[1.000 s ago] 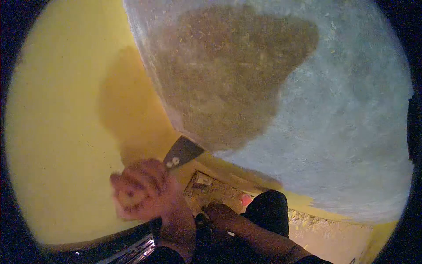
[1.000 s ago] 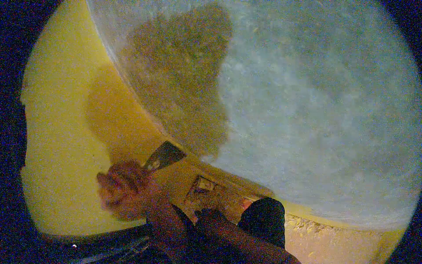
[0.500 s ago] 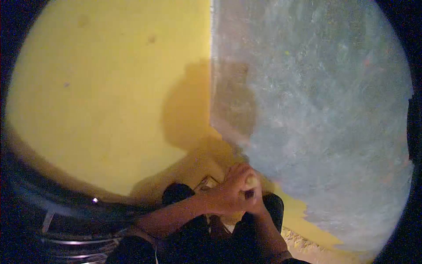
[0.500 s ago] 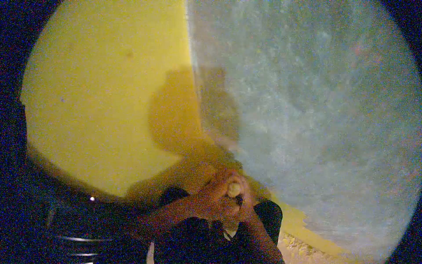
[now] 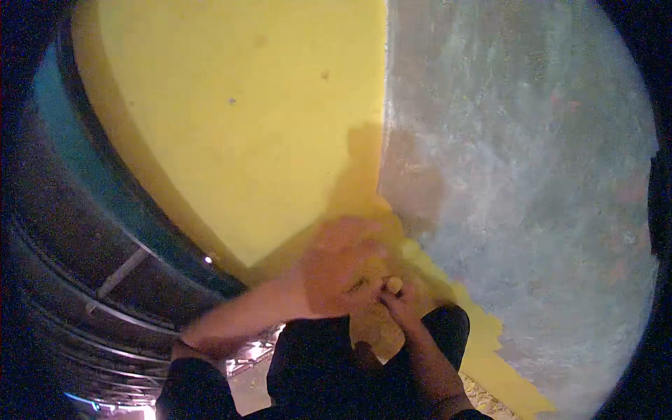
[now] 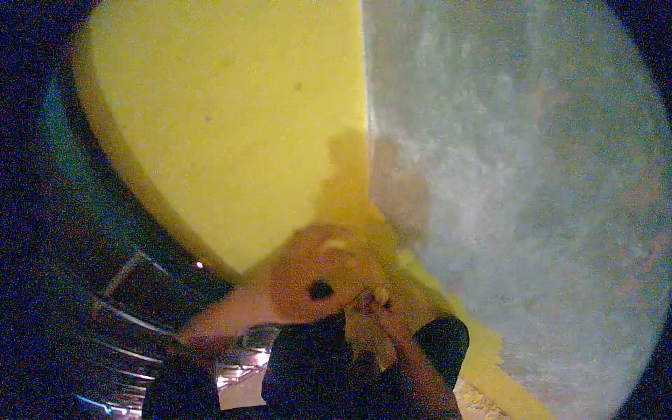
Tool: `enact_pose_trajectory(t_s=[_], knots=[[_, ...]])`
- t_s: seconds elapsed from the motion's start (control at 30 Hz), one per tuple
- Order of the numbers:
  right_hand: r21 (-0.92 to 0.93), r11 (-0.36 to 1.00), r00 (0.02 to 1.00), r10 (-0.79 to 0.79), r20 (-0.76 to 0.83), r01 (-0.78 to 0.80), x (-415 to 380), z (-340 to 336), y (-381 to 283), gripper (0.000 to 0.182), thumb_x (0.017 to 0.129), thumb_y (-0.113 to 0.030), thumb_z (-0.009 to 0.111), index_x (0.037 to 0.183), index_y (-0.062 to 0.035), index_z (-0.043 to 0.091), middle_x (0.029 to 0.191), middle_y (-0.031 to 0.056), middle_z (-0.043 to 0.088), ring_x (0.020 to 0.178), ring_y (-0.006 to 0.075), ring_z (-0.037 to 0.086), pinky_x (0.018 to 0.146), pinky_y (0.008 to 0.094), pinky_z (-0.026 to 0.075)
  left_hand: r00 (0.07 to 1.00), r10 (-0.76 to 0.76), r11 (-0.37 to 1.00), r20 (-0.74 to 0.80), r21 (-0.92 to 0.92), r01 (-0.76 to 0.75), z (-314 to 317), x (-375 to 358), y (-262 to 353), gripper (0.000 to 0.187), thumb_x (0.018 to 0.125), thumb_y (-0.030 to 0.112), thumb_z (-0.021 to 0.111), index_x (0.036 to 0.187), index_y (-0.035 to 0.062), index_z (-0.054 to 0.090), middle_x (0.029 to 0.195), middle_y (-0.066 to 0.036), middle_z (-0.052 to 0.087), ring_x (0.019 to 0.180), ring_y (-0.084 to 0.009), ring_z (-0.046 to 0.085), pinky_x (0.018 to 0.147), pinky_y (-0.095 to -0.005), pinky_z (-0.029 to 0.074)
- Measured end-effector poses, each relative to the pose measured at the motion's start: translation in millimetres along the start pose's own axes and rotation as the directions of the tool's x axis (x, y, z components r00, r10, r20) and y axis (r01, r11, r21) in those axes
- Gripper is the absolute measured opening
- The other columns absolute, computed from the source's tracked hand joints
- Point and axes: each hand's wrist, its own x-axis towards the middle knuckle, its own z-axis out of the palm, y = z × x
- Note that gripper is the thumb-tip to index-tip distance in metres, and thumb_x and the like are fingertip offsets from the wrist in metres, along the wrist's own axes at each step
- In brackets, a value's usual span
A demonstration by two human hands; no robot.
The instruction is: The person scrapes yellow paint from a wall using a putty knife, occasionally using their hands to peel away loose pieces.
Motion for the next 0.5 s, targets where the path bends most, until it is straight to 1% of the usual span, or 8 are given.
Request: enact_pose_trajectory(t_s=[0.1, 0.2, 0.27, 0.3, 0.33, 0.4, 0.43, 0.5], knots=[[0.064, 0.997, 0.999, -0.034, -0.041, 0.037, 0, 17, -35, 0.014, 0.098, -0.019, 0.064, 0.104, -0.0071, 0.07, 0.084, -0.0029, 0.061, 0.077, 0.0094, 0.057, 0.067, 0.0272, 0.048, 0.979, -0.049, 0.991, -0.197, 0.115, 0.073, -74, -7, 14, 0.036, 0.082, 0.021, 0.078, 0.111, 0.0043, 0.065, 0.113, -0.016, 0.066, 0.106, -0.0416, 0.062, 0.088, -0.0467, 0.051], [-0.001, 0.989, 0.988, -0.15, 0.026, 0.15, 16, 8, -7, 0.027, 0.099, -0.03, 0.063, 0.103, -0.0048, 0.07, 0.08, -0.0038, 0.057, 0.069, 0.0071, 0.048, 0.058, 0.0265, 0.036, 0.854, 0.177, 0.931, -0.49, 0.364, 0.015, -122, -36, 35, 0.022, 0.08, 0.017, 0.075, 0.094, 0.0037, 0.066, 0.093, -0.015, 0.069, 0.083, -0.035, 0.066, 0.075, -0.0483, 0.051], [0.038, 0.987, 0.988, -0.154, -0.012, 0.154, 16, 12, 2, 0.033, 0.1, -0.035, 0.061, 0.104, -0.0032, 0.071, 0.077, -0.0042, 0.054, 0.067, 0.0071, 0.045, 0.057, 0.0266, 0.034, 0.598, 0.293, 0.934, -0.746, 0.356, -0.013, -126, -70, 45, 0.018, 0.083, 0.022, 0.068, 0.086, 0.0046, 0.064, 0.081, -0.015, 0.066, 0.073, -0.0305, 0.062, 0.068, -0.0467, 0.049], [0.085, 0.983, 0.986, -0.156, -0.06, 0.161, 14, 15, 6, 0.039, 0.1, -0.039, 0.06, 0.104, -0.0017, 0.071, 0.074, -0.0046, 0.051, 0.066, 0.0071, 0.042, 0.057, 0.0266, 0.032, 0.479, 0.217, 0.966, -0.851, 0.257, 0.019, -120, -94, 47, 0.023, 0.086, 0.027, 0.064, 0.085, 0.0041, 0.062, 0.075, -0.011, 0.06, 0.07, -0.029, 0.059, 0.067, -0.0449, 0.048], [0.087, 0.984, 0.987, -0.15, -0.054, 0.154, 9, 17, 1, 0.039, 0.1, -0.039, 0.06, 0.104, -0.0017, 0.071, 0.074, -0.0046, 0.051, 0.066, 0.0071, 0.042, 0.057, 0.0266, 0.032, 0.482, 0.213, 0.966, -0.85, 0.257, 0.027, -104, -120, 43, 0.023, 0.086, 0.027, 0.064, 0.085, 0.0041, 0.062, 0.075, -0.011, 0.06, 0.07, -0.029, 0.059, 0.067, -0.0449, 0.048], [0.011, 0.996, 0.991, -0.09, -0.098, 0.091, 7, 18, -17, 0.042, 0.101, -0.041, 0.058, 0.104, 0.0, 0.071, 0.071, -0.0044, 0.047, 0.063, 0.0087, 0.04, 0.057, 0.0267, 0.032, 0.245, 0.156, 0.988, -0.957, 0.153, -0.031, -70, -165, 25, 0.025, 0.088, 0.028, 0.065, 0.084, 0.0041, 0.063, 0.071, -0.009, 0.054, 0.067, -0.0281, 0.056, 0.069, -0.0436, 0.048], [0.013, 0.996, 0.994, -0.085, -0.063, 0.086, 12, 19, -16, 0.042, 0.101, -0.041, 0.058, 0.104, 0.0, 0.071, 0.071, -0.0044, 0.047, 0.063, 0.0087, 0.04, 0.057, 0.0267, 0.032, 0.241, 0.165, 0.986, -0.957, 0.17, 0.001, -67, -174, 22, 0.025, 0.088, 0.028, 0.065, 0.084, 0.0041, 0.063, 0.071, -0.009, 0.054, 0.067, -0.0281, 0.056, 0.069, -0.0436, 0.048], [0.01, 0.998, 0.993, -0.064, -0.1, 0.065, 18, 12, -9, 0.04, 0.101, -0.04, 0.058, 0.097, -0.0021, 0.069, 0.069, -0.0043, 0.043, 0.061, 0.0092, 0.04, 0.057, 0.027, 0.032, 0.434, 0.233, 0.855, -0.87, 0.396, 0.335, -64, -180, 20, 0.027, 0.09, 0.03, 0.064, 0.083, 0.0038, 0.063, 0.078, -0.01, 0.056, 0.074, -0.029, 0.057, 0.073, -0.0431, 0.047]])
